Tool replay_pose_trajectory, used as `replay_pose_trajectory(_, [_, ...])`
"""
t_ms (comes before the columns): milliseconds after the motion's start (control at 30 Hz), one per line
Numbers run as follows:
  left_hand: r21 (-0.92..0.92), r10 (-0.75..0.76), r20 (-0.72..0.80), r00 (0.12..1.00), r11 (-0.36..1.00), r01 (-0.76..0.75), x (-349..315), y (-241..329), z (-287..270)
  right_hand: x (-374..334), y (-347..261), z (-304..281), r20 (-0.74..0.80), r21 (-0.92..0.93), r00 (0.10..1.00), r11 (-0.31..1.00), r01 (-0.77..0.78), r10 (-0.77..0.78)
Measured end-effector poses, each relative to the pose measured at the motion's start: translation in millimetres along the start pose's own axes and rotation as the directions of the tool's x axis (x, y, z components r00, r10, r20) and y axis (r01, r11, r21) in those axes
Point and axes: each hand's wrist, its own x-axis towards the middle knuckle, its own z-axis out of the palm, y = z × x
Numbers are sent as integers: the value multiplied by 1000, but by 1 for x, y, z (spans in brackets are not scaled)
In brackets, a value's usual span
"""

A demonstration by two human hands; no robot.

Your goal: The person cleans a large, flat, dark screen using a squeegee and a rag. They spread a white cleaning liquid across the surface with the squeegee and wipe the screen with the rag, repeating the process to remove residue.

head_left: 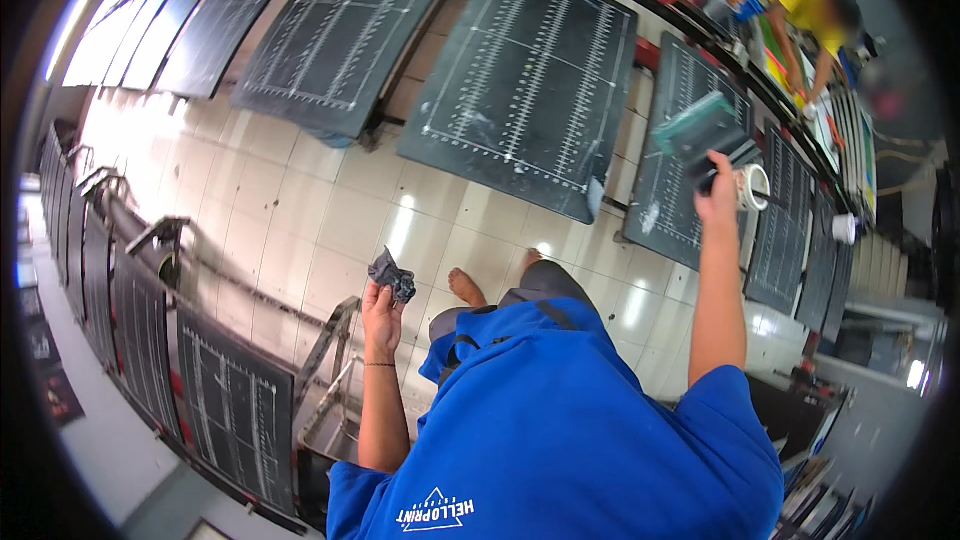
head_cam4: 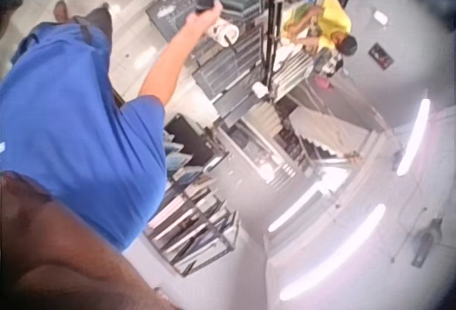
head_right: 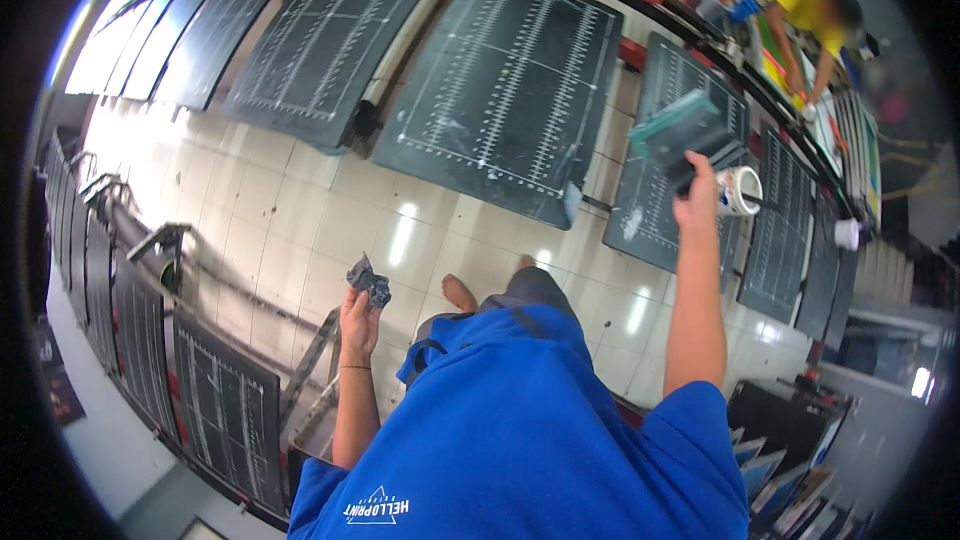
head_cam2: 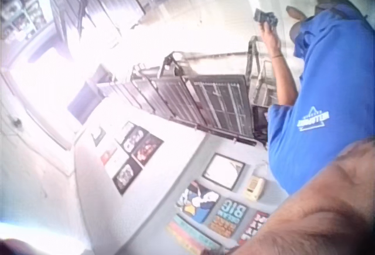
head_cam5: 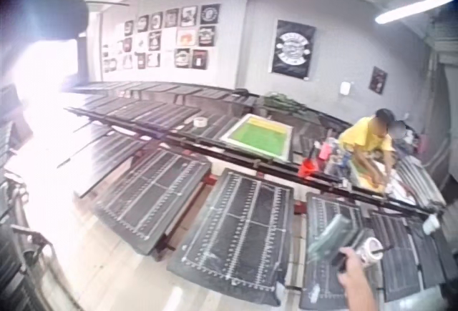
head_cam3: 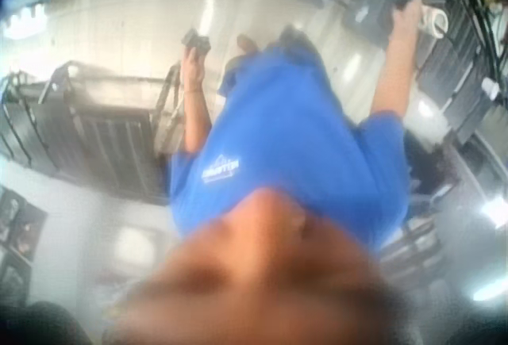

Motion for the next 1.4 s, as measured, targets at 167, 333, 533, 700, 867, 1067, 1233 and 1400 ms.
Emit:
replay_pose_trajectory(167, [68, -116, 102, 988, 992, 110, 44, 3, 30, -20, 27, 35, 17, -512, 999, 858, 39, -35])
replay_pose_trajectory(333, [180, -140, 147, 979, 977, 113, 59, 25, 71, -15, 23, 110, 274, -935, 961, 225, 274, -30])
replay_pose_trajectory(533, [275, -98, 133, 986, 960, 58, 57, 71, 91, 31, 63, 139, 574, -818, 797, -177, 548, -187])
replay_pose_trajectory(700, [263, -124, 94, 988, 960, 96, 79, 96, 79, -11, 86, 124, 587, -807, 791, -205, 554, -174])
replay_pose_trajectory(867, [319, -236, 178, 955, 932, 171, 134, 127, 81, -97, 113, 116, 435, -899, 858, -181, 398, -275])
replay_pose_trajectory(1067, [410, -323, 294, 900, 893, 187, 197, 185, 80, -168, 159, 172, 84, -980, 938, -197, 17, -336])
replay_pose_trajectory(1233, [467, -427, 348, 834, 851, 241, 225, 215, 76, -164, 186, 268, -129, -980, 953, -111, -165, -276])
replay_pose_trajectory(1400, [483, -421, 405, 812, 852, 201, 240, 235, 85, -116, 181, 309, -206, -958, 968, 231, -169, -144])
